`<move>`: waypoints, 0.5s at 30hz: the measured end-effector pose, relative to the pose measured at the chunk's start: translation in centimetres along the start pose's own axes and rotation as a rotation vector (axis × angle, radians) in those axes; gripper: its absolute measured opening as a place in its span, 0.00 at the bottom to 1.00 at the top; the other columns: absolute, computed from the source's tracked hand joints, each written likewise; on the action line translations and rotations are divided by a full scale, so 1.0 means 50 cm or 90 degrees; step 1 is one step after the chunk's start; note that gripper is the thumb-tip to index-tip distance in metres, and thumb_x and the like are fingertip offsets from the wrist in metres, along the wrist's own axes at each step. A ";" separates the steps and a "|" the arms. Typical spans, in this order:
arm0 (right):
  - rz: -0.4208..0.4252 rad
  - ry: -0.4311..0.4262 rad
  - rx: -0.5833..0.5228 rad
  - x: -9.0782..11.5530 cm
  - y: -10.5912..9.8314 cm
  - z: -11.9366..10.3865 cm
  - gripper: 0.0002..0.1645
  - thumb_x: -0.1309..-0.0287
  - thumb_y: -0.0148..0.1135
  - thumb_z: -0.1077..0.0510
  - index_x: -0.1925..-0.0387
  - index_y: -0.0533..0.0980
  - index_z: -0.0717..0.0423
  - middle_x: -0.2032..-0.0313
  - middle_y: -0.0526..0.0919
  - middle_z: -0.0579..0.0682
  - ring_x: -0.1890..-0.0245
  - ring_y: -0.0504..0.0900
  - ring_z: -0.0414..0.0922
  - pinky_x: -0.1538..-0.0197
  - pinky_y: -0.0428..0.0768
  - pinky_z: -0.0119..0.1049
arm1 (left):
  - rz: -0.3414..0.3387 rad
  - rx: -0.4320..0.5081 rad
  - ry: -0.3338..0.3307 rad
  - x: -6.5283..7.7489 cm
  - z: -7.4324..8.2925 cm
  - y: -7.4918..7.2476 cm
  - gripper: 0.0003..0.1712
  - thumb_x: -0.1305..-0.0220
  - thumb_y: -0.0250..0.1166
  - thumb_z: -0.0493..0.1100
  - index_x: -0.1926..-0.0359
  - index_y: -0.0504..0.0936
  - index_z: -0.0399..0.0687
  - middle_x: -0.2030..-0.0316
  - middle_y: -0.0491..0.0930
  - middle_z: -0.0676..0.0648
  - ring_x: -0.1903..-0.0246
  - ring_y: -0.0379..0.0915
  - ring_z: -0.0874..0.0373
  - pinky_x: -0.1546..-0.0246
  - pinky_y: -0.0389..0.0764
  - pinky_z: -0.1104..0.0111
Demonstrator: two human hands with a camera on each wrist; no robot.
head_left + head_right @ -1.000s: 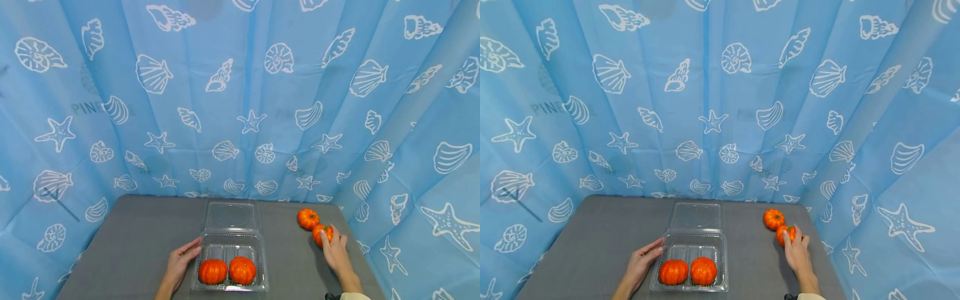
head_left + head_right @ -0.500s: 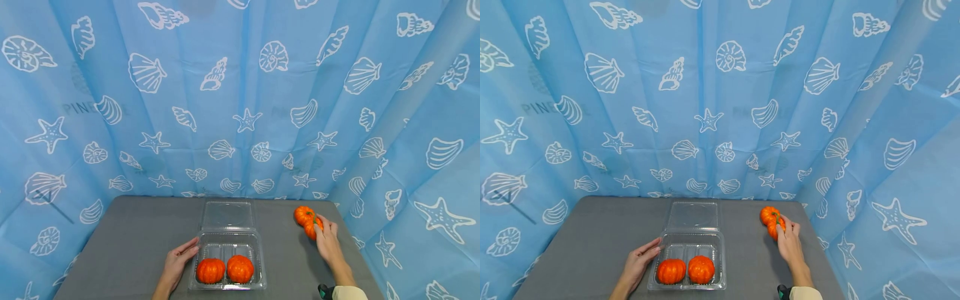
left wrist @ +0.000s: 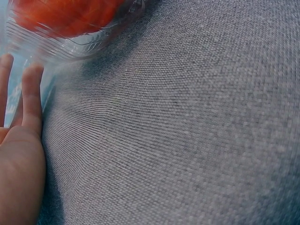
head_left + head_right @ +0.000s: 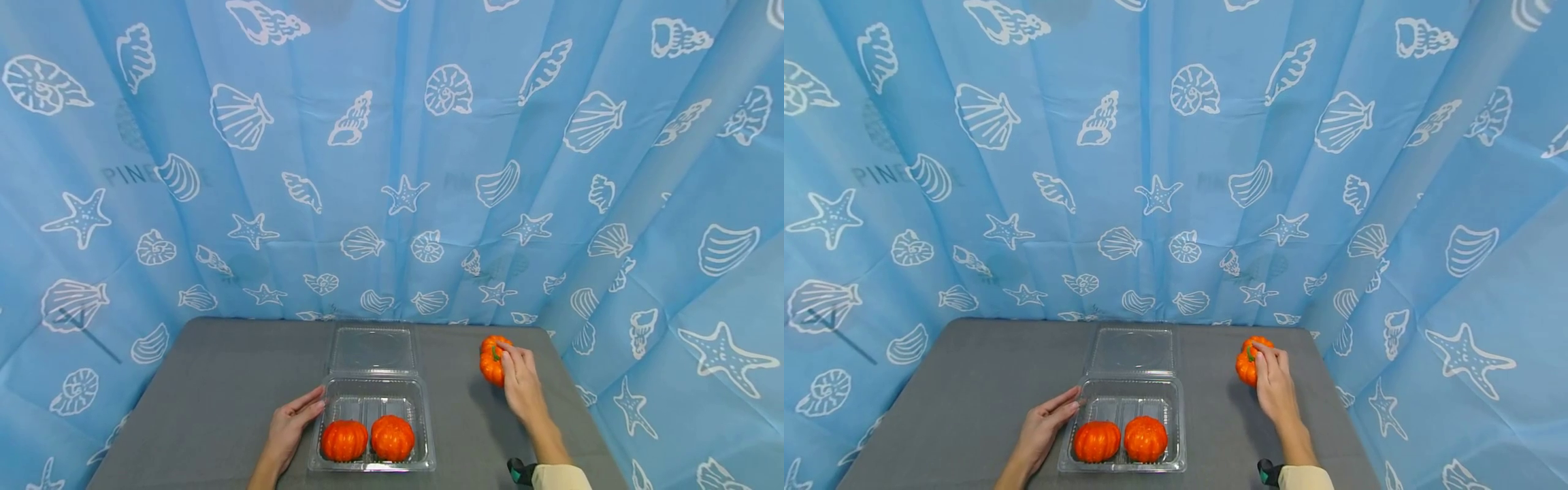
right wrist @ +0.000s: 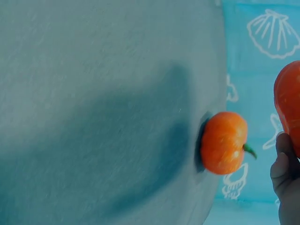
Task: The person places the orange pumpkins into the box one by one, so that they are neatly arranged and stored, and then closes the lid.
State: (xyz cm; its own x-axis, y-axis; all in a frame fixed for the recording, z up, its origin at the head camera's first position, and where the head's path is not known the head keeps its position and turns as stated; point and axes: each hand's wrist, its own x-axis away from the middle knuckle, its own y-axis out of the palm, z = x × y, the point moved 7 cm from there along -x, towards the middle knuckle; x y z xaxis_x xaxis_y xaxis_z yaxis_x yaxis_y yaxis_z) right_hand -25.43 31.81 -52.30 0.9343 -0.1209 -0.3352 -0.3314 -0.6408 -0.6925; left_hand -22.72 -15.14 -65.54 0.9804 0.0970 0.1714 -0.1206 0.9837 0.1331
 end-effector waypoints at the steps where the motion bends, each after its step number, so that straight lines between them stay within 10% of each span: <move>1: -0.001 -0.002 -0.004 -0.001 0.002 -0.004 0.24 0.18 0.40 0.50 0.33 0.72 0.54 0.41 0.68 0.63 0.43 0.72 0.63 0.42 0.72 0.66 | -0.001 0.002 0.001 0.000 0.000 0.000 0.30 0.41 0.75 0.40 0.39 0.81 0.35 0.41 0.84 0.42 0.51 0.84 0.71 0.51 0.83 0.77; 15: -0.009 -0.033 -0.029 -0.015 0.020 -0.069 0.21 0.23 0.51 0.55 0.33 0.74 0.47 0.35 0.67 0.60 0.40 0.73 0.60 0.41 0.75 0.63 | -0.007 0.007 0.006 0.000 0.000 0.001 0.28 0.40 0.74 0.38 0.39 0.81 0.35 0.41 0.83 0.41 0.51 0.85 0.70 0.51 0.84 0.77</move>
State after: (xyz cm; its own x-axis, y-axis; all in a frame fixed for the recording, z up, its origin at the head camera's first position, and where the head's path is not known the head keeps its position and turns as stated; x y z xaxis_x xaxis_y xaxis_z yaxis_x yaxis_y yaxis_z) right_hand -26.00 28.66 -50.56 0.9304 -0.0736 -0.3591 -0.3111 -0.6765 -0.6675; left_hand -22.71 -15.07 -65.54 0.9831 0.0884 0.1601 -0.1121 0.9830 0.1454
